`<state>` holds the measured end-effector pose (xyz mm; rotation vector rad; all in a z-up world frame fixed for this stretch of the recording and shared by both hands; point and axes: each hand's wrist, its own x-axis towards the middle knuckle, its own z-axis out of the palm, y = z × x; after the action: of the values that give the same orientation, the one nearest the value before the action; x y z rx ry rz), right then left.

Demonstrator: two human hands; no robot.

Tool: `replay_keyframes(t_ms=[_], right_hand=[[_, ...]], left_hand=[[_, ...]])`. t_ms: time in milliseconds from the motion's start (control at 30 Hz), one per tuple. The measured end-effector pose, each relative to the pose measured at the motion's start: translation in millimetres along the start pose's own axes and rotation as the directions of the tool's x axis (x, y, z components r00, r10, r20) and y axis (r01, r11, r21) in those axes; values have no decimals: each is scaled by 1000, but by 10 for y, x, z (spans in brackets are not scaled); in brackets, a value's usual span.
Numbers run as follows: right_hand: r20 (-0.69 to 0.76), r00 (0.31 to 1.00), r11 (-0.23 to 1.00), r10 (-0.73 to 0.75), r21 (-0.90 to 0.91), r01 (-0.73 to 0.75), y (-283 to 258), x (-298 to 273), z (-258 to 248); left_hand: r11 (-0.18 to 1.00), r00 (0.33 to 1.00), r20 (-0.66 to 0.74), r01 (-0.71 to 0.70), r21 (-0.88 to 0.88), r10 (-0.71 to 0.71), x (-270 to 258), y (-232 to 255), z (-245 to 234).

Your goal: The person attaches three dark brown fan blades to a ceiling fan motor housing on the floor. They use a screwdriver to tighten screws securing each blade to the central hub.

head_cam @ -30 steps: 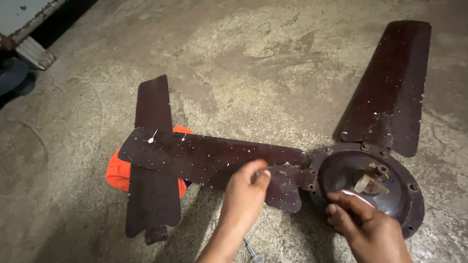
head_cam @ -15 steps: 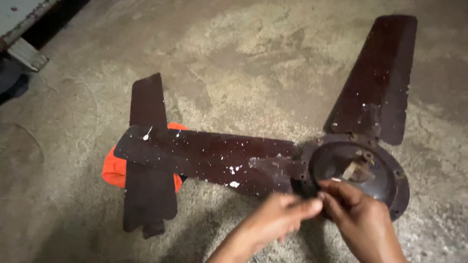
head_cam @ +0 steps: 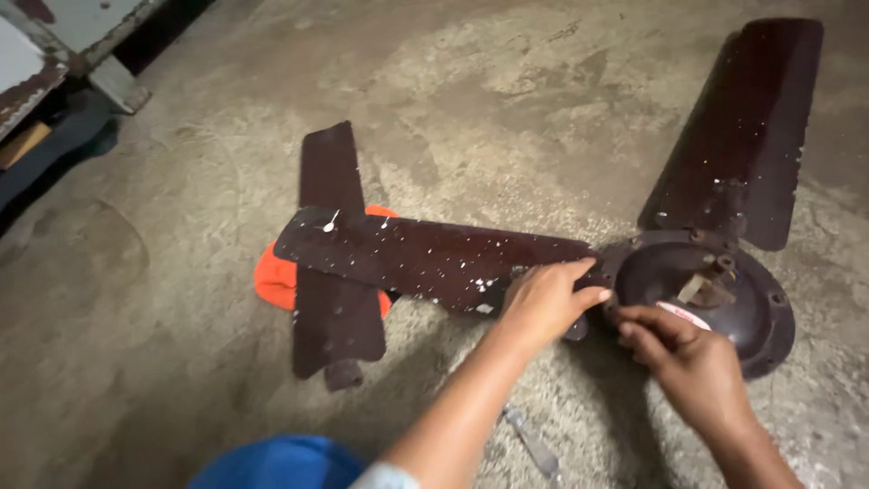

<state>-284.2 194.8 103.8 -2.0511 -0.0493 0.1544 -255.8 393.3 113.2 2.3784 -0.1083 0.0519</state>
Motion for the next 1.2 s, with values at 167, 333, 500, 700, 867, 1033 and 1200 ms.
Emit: replay_keyframes(t_ms=[167, 333, 500, 700, 867, 1033, 1200], right_hand=[[-21, 998, 969, 66, 238, -59, 51, 36, 22], [-96, 991, 948, 94, 313, -59, -98, -93, 17], [-256, 948, 970, 191, 200, -141, -249, -276, -80], [-290, 938, 963, 190, 240, -121, -178, -266, -68], [-251, 952, 941, 176, 328, -87, -23, -264, -63], [-138, 960, 835, 243, 534, -135, 23, -288, -237], [-319, 876, 923, 363, 250, -292, 170, -551, -687]], left_hand=[[997, 983, 184, -8, 79, -7, 165, -95, -51], [1000, 974, 224, -22, 14, 18, 70, -159, -204], [1000, 981, 196, -10, 16, 6, 14, -164, -197], [996, 985, 167, -48, 73, 36, 39, -136, -130], [990, 987, 127, -108, 86, 96, 33, -197, -82], [992, 988, 132, -89, 85, 77, 22, -149, -75], [995, 988, 146, -56, 81, 44, 12, -127, -118]])
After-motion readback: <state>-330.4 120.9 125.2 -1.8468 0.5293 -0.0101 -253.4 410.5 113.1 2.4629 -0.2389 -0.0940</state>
